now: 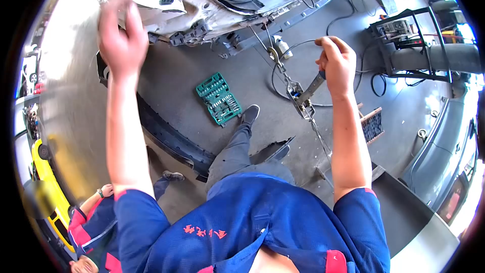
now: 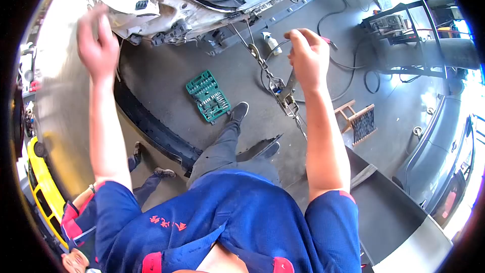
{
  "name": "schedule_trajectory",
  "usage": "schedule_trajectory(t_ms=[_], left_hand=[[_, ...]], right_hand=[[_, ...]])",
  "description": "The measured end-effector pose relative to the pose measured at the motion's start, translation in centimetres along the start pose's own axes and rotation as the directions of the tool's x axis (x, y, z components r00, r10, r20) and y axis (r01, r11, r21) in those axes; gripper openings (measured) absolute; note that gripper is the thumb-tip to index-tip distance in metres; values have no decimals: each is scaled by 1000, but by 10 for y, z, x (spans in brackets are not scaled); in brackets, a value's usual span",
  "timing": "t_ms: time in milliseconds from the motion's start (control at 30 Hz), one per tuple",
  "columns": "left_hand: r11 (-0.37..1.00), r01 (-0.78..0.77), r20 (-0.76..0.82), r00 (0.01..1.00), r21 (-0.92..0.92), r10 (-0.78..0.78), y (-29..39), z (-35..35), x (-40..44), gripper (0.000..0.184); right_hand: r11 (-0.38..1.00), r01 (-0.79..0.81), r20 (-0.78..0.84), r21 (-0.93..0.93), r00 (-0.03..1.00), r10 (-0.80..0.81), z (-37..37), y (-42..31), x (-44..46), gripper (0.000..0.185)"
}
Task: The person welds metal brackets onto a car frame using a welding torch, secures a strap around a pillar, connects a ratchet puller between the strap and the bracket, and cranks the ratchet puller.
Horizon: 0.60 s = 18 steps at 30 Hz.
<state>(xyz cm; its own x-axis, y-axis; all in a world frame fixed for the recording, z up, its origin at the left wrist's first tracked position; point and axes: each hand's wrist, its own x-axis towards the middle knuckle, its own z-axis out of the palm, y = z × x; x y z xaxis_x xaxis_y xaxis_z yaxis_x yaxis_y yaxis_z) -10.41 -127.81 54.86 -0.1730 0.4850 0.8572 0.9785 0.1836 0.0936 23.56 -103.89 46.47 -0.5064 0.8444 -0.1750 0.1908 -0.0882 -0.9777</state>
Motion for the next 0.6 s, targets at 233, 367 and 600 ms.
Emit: schedule_trajectory(t_ms=[233, 367, 600], left_hand=[[843, 451, 351, 871, -294, -343, -74, 111, 39, 10], [966, 199, 205, 965, -166, -164, -52, 115, 29, 10], [998, -35, 160, 987, 47, 27, -34, 82, 42, 5]], right_hand=[[913, 133, -132, 387, 987, -88, -139, 70, -135, 17], [678, 187, -399, 711, 901, 170, -200, 152, -231, 24], [415, 138, -437, 899, 335, 835, -241, 324, -317, 17]])
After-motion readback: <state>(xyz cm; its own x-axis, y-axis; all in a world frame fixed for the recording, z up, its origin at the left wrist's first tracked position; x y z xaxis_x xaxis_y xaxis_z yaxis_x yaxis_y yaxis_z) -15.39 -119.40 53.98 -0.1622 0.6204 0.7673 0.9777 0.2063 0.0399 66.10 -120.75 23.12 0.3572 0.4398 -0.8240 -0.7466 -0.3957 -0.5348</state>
